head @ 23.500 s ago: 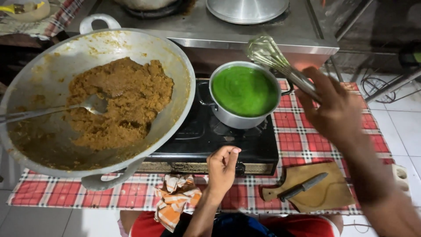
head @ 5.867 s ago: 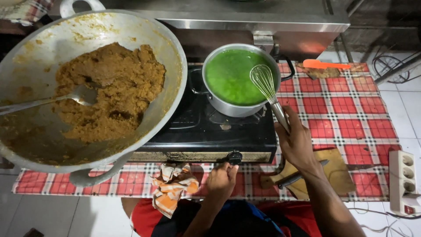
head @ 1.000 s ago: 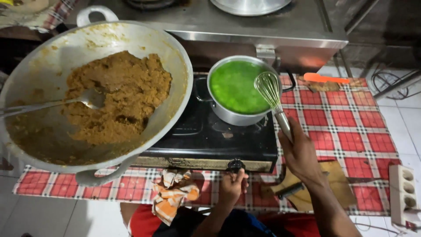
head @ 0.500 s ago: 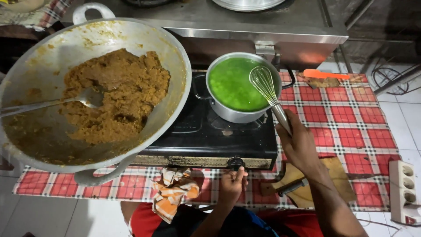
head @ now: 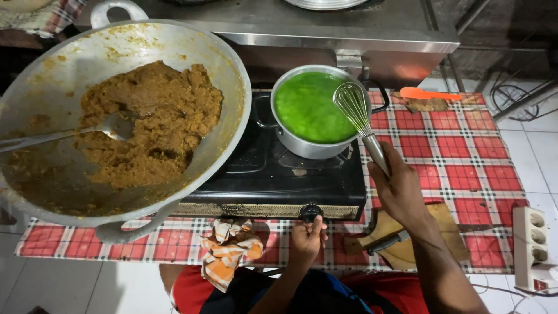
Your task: Stirring a green liquid in a pot with a whisk and a brown paste in a wok with a spatula on a gas stove.
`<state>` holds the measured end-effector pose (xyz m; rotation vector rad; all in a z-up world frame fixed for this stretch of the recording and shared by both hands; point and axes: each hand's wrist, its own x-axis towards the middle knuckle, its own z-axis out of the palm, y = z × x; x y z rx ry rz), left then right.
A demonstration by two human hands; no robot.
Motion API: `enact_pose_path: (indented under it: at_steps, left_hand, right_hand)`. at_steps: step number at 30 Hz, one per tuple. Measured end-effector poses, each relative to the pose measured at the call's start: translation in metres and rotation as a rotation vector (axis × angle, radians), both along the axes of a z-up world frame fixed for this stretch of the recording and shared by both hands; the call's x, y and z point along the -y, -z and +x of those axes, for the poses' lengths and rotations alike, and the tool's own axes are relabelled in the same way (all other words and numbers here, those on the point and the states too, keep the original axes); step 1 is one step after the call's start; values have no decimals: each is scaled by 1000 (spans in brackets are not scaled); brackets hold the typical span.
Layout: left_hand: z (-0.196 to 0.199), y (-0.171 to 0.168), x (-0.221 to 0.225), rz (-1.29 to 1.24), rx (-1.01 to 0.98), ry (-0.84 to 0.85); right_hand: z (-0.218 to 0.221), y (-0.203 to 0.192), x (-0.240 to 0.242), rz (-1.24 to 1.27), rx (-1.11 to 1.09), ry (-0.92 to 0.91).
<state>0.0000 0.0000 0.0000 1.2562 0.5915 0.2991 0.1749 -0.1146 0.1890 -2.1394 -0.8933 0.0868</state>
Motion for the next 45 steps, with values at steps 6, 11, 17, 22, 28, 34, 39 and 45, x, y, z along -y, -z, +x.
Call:
enact_pose_path:
  at_steps: [6, 11, 17, 22, 28, 34, 39, 45]
  left_hand:
    - [4, 7, 1, -45, -7, -34]
    - [5, 2, 0, -6, -94, -58]
    - [9, 20, 1, -35, -26, -78]
    - [8, 19, 0, -26, 18, -64]
    - [5, -25, -15, 687, -583, 324]
    - [32, 2, -27, 1196, -748, 711]
    - [25, 7, -17, 1494, -746, 264]
    - [19, -3, -21, 1292, -670, 567]
  right_hand:
    - [-3, -2, 2, 2, 15, 6]
    - [-5, -3, 5, -1, 6, 27]
    - [-9, -10, 6, -37, -43, 69]
    - [-9, -8, 7, -37, -33, 56]
    - [-14, -4, 5, -17, 30, 2]
    - [-20, 7, -1, -32, 67, 163]
    - [-30, -4, -3, -40, 79, 128]
    - [-27, -3, -2, -24, 166, 101]
